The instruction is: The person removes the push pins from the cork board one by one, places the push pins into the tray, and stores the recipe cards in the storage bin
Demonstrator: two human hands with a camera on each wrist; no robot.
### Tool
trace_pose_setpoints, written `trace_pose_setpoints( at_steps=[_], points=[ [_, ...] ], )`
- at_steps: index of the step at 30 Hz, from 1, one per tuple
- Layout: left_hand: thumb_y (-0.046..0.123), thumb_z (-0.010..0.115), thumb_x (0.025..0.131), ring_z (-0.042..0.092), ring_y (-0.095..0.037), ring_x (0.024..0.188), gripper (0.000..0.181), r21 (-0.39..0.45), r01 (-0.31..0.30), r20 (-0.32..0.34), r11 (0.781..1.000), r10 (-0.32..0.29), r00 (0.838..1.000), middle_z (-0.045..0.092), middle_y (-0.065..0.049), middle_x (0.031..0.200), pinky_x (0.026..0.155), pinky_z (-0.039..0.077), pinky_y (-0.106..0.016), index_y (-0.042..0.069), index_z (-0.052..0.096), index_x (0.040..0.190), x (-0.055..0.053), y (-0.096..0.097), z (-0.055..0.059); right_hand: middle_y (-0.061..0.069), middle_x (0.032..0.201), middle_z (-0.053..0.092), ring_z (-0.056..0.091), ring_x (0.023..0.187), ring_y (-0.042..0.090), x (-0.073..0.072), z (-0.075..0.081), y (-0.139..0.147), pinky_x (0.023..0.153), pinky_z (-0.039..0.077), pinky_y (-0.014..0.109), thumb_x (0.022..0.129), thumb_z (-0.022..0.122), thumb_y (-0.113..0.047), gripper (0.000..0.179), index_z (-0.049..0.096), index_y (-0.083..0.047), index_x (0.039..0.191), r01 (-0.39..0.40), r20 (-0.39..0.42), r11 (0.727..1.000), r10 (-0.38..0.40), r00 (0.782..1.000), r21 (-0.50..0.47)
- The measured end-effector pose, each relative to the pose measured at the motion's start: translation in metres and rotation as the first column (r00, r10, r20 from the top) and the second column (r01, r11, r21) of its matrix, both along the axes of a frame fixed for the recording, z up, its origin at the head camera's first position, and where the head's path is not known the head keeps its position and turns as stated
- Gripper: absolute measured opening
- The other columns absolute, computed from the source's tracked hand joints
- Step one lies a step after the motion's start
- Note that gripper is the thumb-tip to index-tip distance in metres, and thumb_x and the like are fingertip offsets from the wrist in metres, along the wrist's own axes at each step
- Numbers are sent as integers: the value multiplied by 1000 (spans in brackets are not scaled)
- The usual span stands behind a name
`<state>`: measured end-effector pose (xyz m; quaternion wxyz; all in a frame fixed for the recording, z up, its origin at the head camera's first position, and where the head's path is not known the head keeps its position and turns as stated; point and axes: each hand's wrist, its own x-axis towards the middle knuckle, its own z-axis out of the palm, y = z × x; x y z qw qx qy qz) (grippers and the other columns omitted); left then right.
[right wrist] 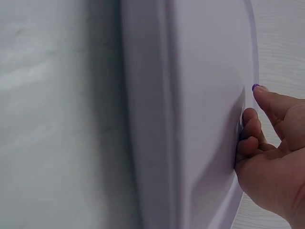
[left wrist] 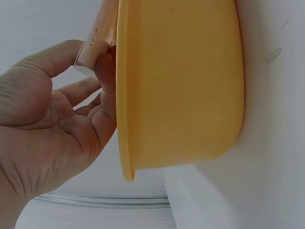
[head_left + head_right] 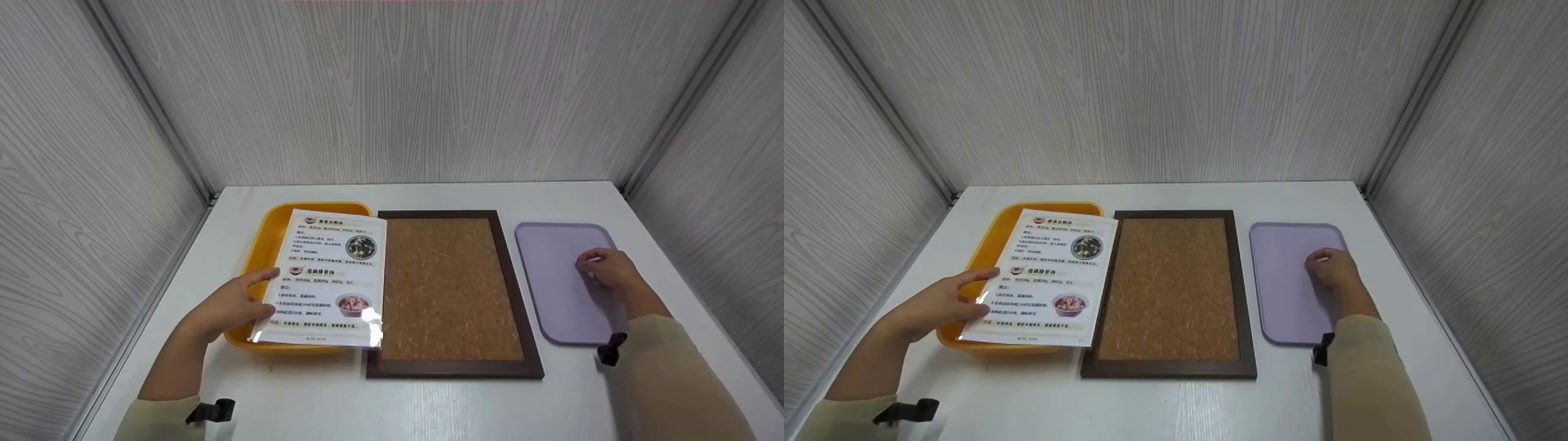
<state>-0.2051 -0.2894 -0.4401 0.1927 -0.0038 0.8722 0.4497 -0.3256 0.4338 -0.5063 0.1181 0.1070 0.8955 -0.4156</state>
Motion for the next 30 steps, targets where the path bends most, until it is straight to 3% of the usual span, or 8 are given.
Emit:
trace_pose_setpoints(
  at_steps=[3, 7, 15, 20, 22, 27, 30],
  points=[
    [12, 73, 97, 67, -28, 111, 85, -54, -8, -7, 998, 8, 1000, 54, -24, 152, 88, 55, -32, 13, 32, 172, 3, 2, 5, -9, 87, 60, 56, 75, 9, 2, -1, 12, 68, 51, 29, 106, 66, -24, 27, 68, -3, 123, -12, 6, 1000, 12, 1000, 13],
    [15, 73, 97, 54, -36, 131, 85, -116, -12, 4, 993, 12, 1000, 42, -24, 164, 105, 50, -45, 16, 32, 172, 4, 2, 12, -10, 87, 61, 56, 77, 10, 11, 1, 24, 69, 51, 29, 105, 68, -25, 30, 68, -1, 124, -15, 13, 999, 14, 1000, 30],
    [15, 73, 96, 58, -35, 128, 87, -140, 6, 26, 990, -3, 1000, 55, -24, 153, 109, 45, -53, 15, 31, 172, -1, 9, 18, -11, 92, 62, 57, 81, 9, 31, 8, 45, 70, 53, 27, 106, 67, -24, 37, 65, 4, 130, -28, 28, 999, 27, 999, 38],
    [13, 72, 98, 45, -42, 142, 86, -148, 6, 35, 989, -1, 999, 36, -29, 170, 118, 40, -62, 14, 30, 172, -6, 9, 15, -12, 92, 63, 57, 79, 8, 32, 9, 44, 70, 53, 26, 106, 68, -24, 38, 66, 4, 132, -33, 27, 998, 31, 999, 50],
    [12, 72, 98, 44, -43, 143, 85, -162, 8, 35, 987, -2, 999, 32, -29, 173, 118, 42, -62, 14, 30, 172, -8, 11, 13, -12, 94, 64, 57, 80, 8, 32, 10, 43, 70, 52, 26, 106, 68, -24, 38, 66, 3, 132, -33, 29, 998, 31, 999, 53],
    [10, 71, 98, 54, -39, 130, 84, -201, 22, 19, 979, -18, 1000, 43, -28, 165, 106, 54, -49, 13, 32, 171, -14, 16, 12, -9, 98, 67, 58, 82, 9, 31, 7, 43, 71, 52, 27, 106, 68, -23, 36, 68, 2, 132, -35, 35, 997, 33, 999, 67],
    [7, 72, 97, 56, -39, 129, 87, -208, 28, 6, 978, -27, 1000, 40, -27, 169, 107, 55, -50, 12, 29, 172, -16, 20, 12, -9, 95, 68, 58, 81, 10, 30, 4, 44, 70, 51, 27, 105, 69, -23, 36, 69, 3, 130, -46, 23, 995, 44, 999, 85]
  ],
)
